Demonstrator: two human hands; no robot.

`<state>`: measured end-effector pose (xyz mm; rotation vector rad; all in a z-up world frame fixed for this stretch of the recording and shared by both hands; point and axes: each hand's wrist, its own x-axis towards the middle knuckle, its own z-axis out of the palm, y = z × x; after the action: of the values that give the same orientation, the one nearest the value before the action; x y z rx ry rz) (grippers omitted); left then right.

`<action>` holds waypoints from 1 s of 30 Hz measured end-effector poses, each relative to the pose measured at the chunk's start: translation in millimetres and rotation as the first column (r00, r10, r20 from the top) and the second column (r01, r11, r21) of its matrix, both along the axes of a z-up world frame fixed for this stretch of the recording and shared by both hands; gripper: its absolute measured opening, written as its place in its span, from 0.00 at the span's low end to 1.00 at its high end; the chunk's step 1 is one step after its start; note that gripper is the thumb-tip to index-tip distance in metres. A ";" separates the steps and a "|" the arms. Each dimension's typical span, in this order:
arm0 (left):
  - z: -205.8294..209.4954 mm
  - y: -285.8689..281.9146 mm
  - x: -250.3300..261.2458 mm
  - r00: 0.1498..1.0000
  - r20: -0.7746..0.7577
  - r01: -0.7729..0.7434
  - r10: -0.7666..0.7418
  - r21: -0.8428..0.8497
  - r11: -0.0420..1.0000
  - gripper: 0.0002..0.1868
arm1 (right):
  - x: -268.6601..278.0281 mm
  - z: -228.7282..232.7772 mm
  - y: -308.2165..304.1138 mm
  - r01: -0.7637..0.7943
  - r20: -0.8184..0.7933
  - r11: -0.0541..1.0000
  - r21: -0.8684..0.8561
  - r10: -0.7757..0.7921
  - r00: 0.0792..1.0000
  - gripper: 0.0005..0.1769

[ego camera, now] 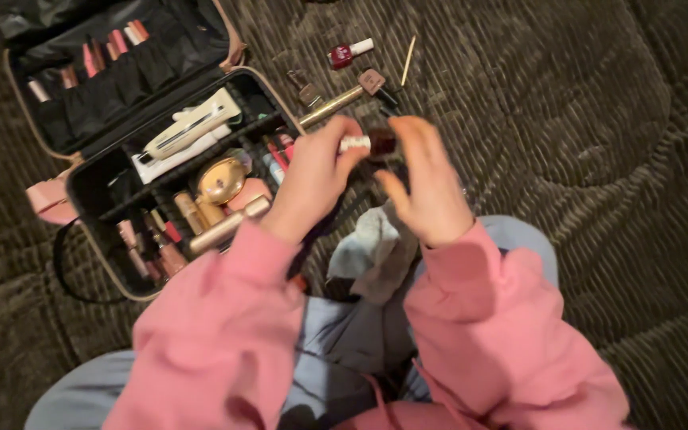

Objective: Cleaning individual makeup products with a cloth and organizing them into a makeup bag.

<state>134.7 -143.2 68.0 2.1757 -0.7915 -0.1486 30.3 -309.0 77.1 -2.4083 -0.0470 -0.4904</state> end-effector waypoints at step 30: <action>-1.0 302.9 -16.6 0.706 0.140 -0.697 0.694 0.314 0.645 0.29 | 123.4 14.8 243.1 -0.231 -0.202 0.952 0.200 0.271 0.941 0.24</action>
<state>118.0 159.8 66.9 2.6625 0.1509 0.1323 153.8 -65.9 91.8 -2.2297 -0.2022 -0.0939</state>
